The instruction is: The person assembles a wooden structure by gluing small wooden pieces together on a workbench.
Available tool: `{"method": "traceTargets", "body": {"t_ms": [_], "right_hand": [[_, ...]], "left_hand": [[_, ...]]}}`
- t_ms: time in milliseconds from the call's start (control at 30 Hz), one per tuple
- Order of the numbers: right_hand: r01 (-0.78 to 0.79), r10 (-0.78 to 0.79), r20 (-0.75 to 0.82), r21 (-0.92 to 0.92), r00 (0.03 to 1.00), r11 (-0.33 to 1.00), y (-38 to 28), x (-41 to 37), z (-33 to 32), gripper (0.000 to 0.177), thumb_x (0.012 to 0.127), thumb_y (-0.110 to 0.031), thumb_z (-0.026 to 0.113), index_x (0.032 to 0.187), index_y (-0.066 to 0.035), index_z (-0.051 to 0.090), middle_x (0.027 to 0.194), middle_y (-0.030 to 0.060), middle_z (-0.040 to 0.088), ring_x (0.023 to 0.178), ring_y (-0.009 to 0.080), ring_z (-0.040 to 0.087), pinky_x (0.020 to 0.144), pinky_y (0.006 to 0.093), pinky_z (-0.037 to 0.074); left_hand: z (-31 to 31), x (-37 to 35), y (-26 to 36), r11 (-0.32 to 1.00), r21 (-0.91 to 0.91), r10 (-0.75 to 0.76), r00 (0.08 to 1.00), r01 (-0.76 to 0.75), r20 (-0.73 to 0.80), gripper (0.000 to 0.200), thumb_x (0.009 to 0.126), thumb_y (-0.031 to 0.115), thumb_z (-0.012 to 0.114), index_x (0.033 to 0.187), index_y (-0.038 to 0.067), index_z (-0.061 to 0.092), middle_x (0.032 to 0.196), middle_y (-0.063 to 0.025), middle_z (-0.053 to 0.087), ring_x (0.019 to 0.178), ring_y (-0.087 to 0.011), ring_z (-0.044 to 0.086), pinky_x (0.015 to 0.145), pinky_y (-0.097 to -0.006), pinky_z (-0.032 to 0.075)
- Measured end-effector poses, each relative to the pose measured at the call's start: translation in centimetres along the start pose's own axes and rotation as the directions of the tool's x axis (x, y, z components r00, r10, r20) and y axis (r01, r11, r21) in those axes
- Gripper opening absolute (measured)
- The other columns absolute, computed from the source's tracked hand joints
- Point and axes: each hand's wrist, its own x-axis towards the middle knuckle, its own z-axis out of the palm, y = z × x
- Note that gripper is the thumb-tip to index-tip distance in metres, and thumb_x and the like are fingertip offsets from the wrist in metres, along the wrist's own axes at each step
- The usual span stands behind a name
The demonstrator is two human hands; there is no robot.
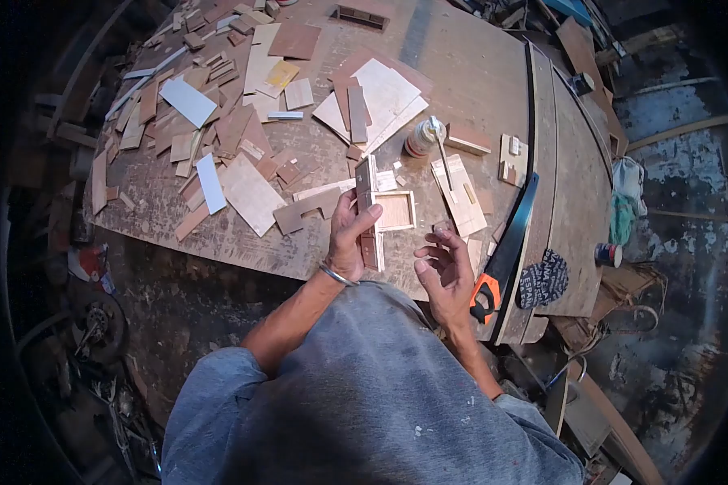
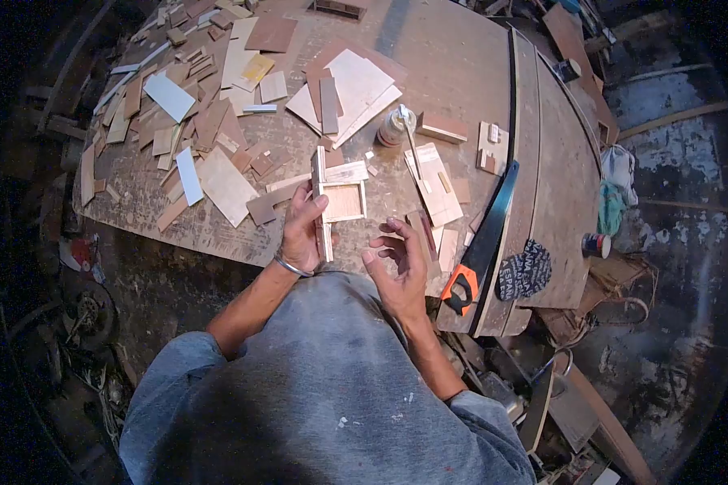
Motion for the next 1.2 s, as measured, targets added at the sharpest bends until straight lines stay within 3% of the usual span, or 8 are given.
{"method": "traceTargets", "body": {"t_ms": [67, 167, 233, 433, 700, 900, 1000, 1200], "right_hand": [[0.006, -0.006, -0.040, 0.010, 0.999, 1.000, 0.6, -0.5, -0.7, 0.059, 0.088, -0.006, 0.075, 0.139, 0.003, 0.047, 0.128, 0.0147, 0.058, 0.104, 0.0183, 0.064, 0.088, 0.0310, 0.052], [0.000, -0.002, -0.086, -0.017, 0.996, 1.000, 1.2, -1.3, -2.4, 0.056, 0.090, -0.007, 0.073, 0.139, 0.001, 0.048, 0.128, 0.0135, 0.057, 0.104, 0.0179, 0.064, 0.089, 0.0316, 0.052], [-0.002, 0.004, -0.132, 0.016, 0.991, 1.000, 1.2, -1.7, -3.2, 0.054, 0.091, -0.007, 0.072, 0.139, 0.000, 0.048, 0.127, 0.0128, 0.057, 0.104, 0.0178, 0.063, 0.090, 0.0319, 0.052], [-0.041, 0.045, -0.185, 0.025, 0.982, 0.999, 2.0, -2.8, -5.8, 0.051, 0.093, -0.008, 0.072, 0.138, -0.001, 0.050, 0.125, 0.0106, 0.057, 0.102, 0.0159, 0.062, 0.088, 0.0302, 0.052], [-0.040, 0.045, -0.137, 0.039, 0.990, 0.998, 2.7, -3.1, -6.7, 0.055, 0.091, -0.006, 0.072, 0.140, -0.001, 0.049, 0.126, 0.0111, 0.058, 0.107, 0.0179, 0.062, 0.093, 0.0317, 0.051], [0.350, -0.305, 0.219, -0.210, 0.927, 0.913, -1.9, 0.3, -6.7, 0.067, 0.091, -0.010, 0.072, 0.150, -0.001, 0.041, 0.145, 0.0155, 0.053, 0.131, 0.0264, 0.053, 0.109, 0.0415, 0.042], [0.361, -0.384, 0.306, 0.131, 0.871, 0.923, -2.6, 4.7, -6.5, 0.071, 0.092, -0.011, 0.071, 0.154, -0.003, 0.037, 0.148, 0.0159, 0.051, 0.134, 0.0265, 0.051, 0.112, 0.0429, 0.040], [0.317, -0.356, 0.460, 0.162, 0.814, 0.934, -4.3, 7.5, -5.1, 0.074, 0.089, -0.011, 0.075, 0.153, -0.003, 0.038, 0.145, 0.0164, 0.053, 0.133, 0.0257, 0.052, 0.111, 0.0410, 0.040]], "left_hand": [[-0.1, -0.1, -0.2, 1.000, -0.005, -0.009, 1.000, 0.009, -0.006, 0.065, 0.087, 0.015, 0.073, 0.138, -0.004, 0.037, 0.124, -0.0154, 0.061, 0.113, -0.0202, 0.062, 0.102, -0.0367, 0.050], [-0.2, -0.4, -0.9, 0.998, 0.069, -0.011, 1.000, 0.011, -0.014, 0.065, 0.087, 0.017, 0.073, 0.138, -0.003, 0.037, 0.118, -0.0134, 0.062, 0.101, -0.0166, 0.063, 0.082, -0.0320, 0.052], [0.0, -0.4, -1.5, 0.984, 0.177, 0.020, 1.000, -0.016, -0.020, 0.063, 0.088, 0.023, 0.072, 0.137, 0.002, 0.039, 0.108, -0.0093, 0.063, 0.077, -0.0099, 0.065, 0.044, -0.0245, 0.056], [0.2, -0.9, -3.1, 0.974, 0.205, 0.086, 0.995, -0.093, 0.043, 0.062, 0.085, 0.007, 0.075, 0.133, -0.001, 0.037, 0.111, -0.0113, 0.063, 0.099, -0.0152, 0.062, 0.088, -0.0301, 0.053], [1.9, -1.9, -3.8, 0.798, 0.469, 0.333, 0.926, -0.378, 0.180, 0.063, 0.083, 0.001, 0.075, 0.130, -0.002, 0.032, 0.119, -0.0155, 0.055, 0.107, -0.0151, 0.057, 0.089, -0.0291, 0.050], [3.0, -3.4, -3.3, 0.819, 0.465, 0.288, 0.942, -0.335, 0.171, 0.065, 0.082, 0.002, 0.076, 0.130, -0.002, 0.033, 0.120, -0.0154, 0.055, 0.111, -0.0170, 0.057, 0.095, -0.0329, 0.050], [3.6, -4.2, -2.8, 0.870, 0.399, 0.236, 0.955, -0.290, 0.180, 0.066, 0.082, 0.002, 0.077, 0.132, -0.002, 0.034, 0.120, -0.0146, 0.056, 0.110, -0.0169, 0.058, 0.096, -0.0333, 0.050], [4.4, -6.1, -2.3, 0.889, 0.367, 0.213, 0.957, -0.274, 0.197, 0.067, 0.082, 0.000, 0.074, 0.136, 0.000, 0.036, 0.123, -0.0123, 0.055, 0.113, -0.0156, 0.057, 0.094, -0.0305, 0.050]]}}
